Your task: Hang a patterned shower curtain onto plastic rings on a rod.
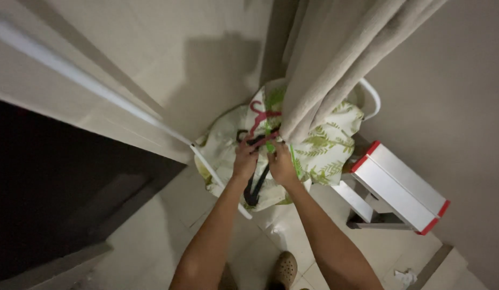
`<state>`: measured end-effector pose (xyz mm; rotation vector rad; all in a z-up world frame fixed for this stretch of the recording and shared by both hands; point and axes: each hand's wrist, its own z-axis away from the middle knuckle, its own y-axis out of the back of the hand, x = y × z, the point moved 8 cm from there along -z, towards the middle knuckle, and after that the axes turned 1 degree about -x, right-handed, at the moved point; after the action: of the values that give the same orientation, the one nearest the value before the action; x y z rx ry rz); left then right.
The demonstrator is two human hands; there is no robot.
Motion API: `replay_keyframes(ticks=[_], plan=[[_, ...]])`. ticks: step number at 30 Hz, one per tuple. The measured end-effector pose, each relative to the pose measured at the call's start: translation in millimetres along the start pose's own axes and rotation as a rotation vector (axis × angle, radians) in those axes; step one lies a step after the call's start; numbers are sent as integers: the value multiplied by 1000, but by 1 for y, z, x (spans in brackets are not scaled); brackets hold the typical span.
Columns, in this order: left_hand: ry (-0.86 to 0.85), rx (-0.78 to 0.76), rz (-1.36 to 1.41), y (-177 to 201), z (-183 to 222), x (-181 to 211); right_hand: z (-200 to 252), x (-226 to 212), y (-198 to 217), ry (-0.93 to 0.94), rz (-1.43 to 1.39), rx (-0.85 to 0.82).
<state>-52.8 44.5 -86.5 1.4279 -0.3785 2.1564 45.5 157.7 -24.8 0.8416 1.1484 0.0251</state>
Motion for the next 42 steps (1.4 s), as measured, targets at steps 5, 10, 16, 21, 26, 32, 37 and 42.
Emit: replay_keyframes(ticks=[5, 10, 16, 21, 26, 32, 37, 42], plan=[[135, 78, -401, 0, -38, -85, -16, 101, -55, 93, 72, 85], [-16, 256, -735, 18, -55, -80, -18, 146, -78, 56, 119, 120], [29, 39, -966, 6, -66, -77, -22, 169, -84, 143, 197, 160], [-163, 80, -1077, 7, -96, -133, -17, 153, -73, 119, 174, 169], [-414, 247, -580, 15, -41, -60, -3, 103, -48, 89, 149, 191], [-2, -67, -110, 11, -16, -56, 3, 68, -48, -1, -110, 149], [-64, 0, 54, 26, 33, 11, 14, 35, -49, -56, -294, 165], [-101, 70, -73, 41, 99, 109, 35, -38, -31, -76, -452, 54]])
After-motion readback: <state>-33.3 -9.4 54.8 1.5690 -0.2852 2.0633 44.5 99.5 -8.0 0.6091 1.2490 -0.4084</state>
